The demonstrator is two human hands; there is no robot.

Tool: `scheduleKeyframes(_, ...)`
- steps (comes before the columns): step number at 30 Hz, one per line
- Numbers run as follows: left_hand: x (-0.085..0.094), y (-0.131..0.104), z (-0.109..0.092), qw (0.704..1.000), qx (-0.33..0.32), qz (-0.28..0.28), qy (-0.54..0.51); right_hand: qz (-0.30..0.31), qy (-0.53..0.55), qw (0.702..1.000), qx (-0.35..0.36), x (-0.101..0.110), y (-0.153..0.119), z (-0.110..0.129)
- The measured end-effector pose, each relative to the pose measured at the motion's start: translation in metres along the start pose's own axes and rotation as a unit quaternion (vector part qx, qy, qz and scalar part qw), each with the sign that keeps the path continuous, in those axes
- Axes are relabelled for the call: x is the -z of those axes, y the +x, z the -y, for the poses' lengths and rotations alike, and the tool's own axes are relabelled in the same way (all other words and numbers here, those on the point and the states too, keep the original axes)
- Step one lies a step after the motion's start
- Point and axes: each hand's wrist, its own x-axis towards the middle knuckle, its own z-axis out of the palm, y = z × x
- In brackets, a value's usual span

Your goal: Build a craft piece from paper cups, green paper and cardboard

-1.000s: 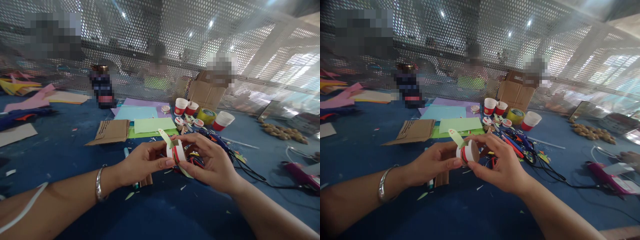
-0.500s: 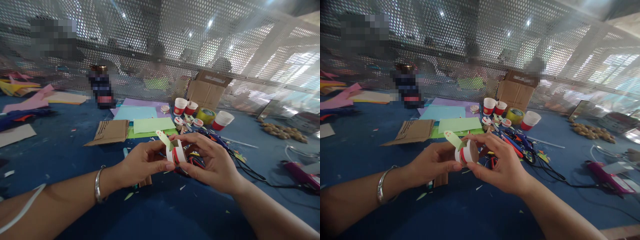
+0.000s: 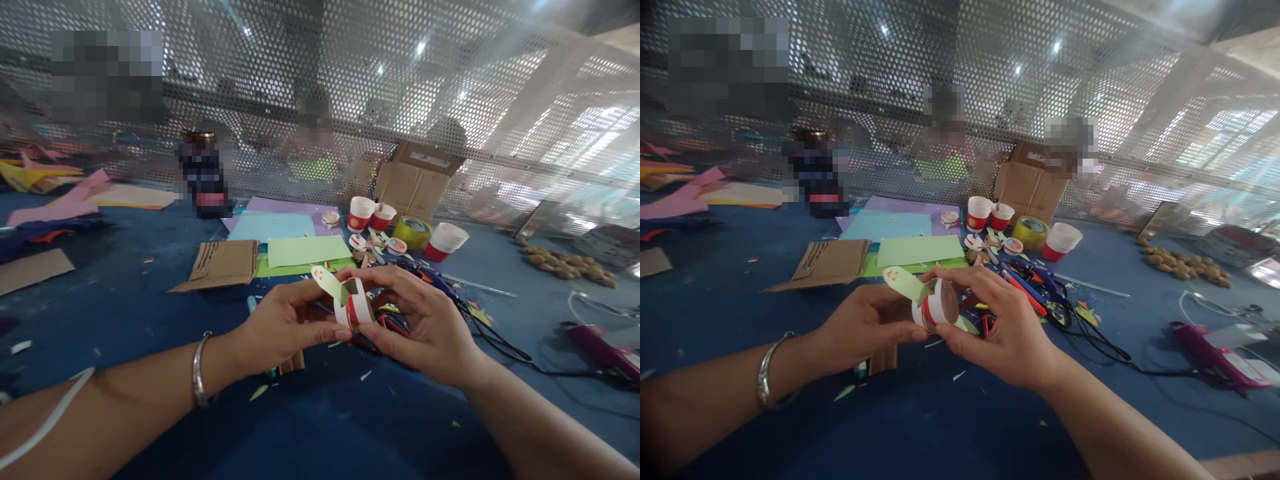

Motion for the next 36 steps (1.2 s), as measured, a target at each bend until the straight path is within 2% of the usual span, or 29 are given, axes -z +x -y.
scheduleKeyframes(24,0.0013,0.0016,0.0052,0.998,-0.042,-0.018,0.042,0.008,0.065,0.997,-0.027,0.002,0.0006,0.0029)
scheduleKeyframes(36,0.0017,0.0029,-0.0027,0.999,0.011,0.031,0.025,0.011,0.153,0.983,-0.096,0.0028,0.0029,-0.0031)
